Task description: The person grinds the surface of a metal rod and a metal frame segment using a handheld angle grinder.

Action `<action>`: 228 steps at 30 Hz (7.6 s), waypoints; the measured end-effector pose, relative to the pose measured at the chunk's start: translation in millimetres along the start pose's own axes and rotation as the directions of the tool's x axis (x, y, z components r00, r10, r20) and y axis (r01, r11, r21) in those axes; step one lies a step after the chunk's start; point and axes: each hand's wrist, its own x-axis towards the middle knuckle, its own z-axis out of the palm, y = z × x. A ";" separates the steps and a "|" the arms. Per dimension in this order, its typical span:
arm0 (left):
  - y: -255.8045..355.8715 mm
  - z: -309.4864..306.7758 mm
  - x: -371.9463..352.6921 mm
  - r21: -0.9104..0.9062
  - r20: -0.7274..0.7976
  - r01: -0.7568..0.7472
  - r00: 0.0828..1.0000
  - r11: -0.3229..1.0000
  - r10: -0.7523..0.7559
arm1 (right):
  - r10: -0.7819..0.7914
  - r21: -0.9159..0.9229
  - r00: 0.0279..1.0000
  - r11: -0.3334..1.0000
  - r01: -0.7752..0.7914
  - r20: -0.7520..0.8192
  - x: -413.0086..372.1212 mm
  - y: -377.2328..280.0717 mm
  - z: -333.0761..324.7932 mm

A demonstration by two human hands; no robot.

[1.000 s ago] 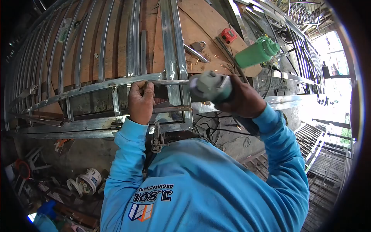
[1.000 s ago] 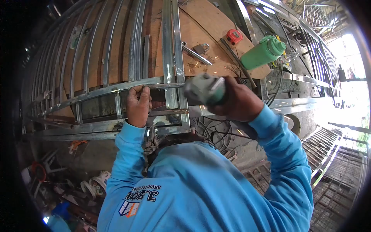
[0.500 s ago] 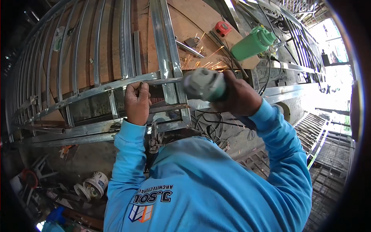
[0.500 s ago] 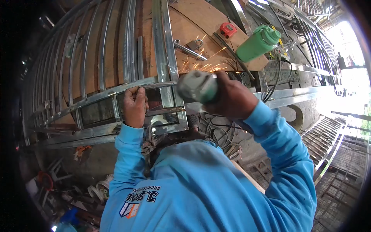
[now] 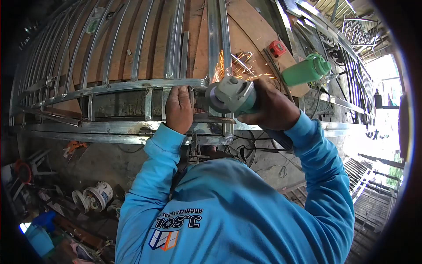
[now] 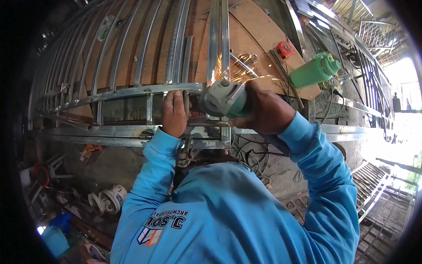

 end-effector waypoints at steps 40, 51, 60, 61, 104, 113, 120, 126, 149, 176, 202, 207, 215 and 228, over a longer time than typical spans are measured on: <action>8.3 -76.1 -19.0 0.029 0.265 -0.211 0.944 0.977 0.196 | 0.438 0.365 0.807 0.882 -0.300 -0.395 -153.8 69.8 15.6; 4.1 -54.0 -39.5 0.358 0.241 -0.615 0.788 0.703 0.567 | 0.304 0.379 0.824 0.918 -0.118 -0.477 -140.7 29.8 7.1; 4.9 -60.6 -31.7 0.357 0.259 -0.539 0.842 0.763 0.474 | 0.325 0.357 0.834 0.919 -0.167 -0.446 -146.8 51.7 15.3; 4.8 -55.6 -26.2 0.382 0.283 -0.559 0.829 0.736 0.483 | 0.308 0.359 0.841 0.922 -0.147 -0.445 -143.4 51.3 15.4; 21.3 -24.4 -12.2 0.570 0.577 -0.240 0.798 0.786 -0.175 | 0.249 0.029 0.932 0.968 -0.250 -0.262 -72.8 22.4 34.2; 26.3 -23.9 -13.1 0.588 0.565 -0.221 0.801 0.778 -0.199 | 0.282 0.085 0.866 0.959 -0.271 -0.414 -62.5 63.6 16.4; 23.1 -23.6 -10.6 0.595 0.549 -0.254 0.821 0.763 -0.155 | 0.228 0.056 0.900 0.973 -0.223 -0.371 -69.9 39.1 47.5; 23.7 -16.4 -7.0 0.557 0.539 -0.277 0.838 0.783 -0.088 | 0.295 0.131 0.869 0.956 -0.264 -0.397 -65.0 54.4 31.7; 10.0 -17.3 1.7 0.508 0.554 -0.242 0.826 0.827 -0.099 | 0.271 0.257 0.757 0.956 -0.140 -0.594 -64.6 90.3 72.2; 4.9 -16.7 1.3 0.406 0.671 -0.501 0.731 0.764 0.123 | 0.009 -0.033 0.991 0.999 -0.014 -0.135 -40.3 54.2 -32.3; -0.4 -17.5 -0.8 0.481 0.663 -0.484 0.746 0.731 0.057 | 0.067 -0.086 0.975 0.992 -0.087 -0.211 -35.9 70.2 -33.7; 17.3 -21.9 0.2 0.412 0.707 -0.410 0.708 0.814 -0.002 | 0.117 -0.057 0.993 0.992 -0.116 0.014 -40.4 28.2 -36.3; -1.1 -24.9 17.2 0.294 0.700 0.033 0.673 0.955 -0.238 | 0.052 -0.130 0.971 0.988 -0.084 -0.234 -46.1 64.7 -70.6; -0.5 -22.5 15.6 0.294 0.654 -0.013 0.732 0.956 -0.192 | -0.075 -0.176 0.990 0.983 0.053 -0.123 -20.6 52.0 -66.6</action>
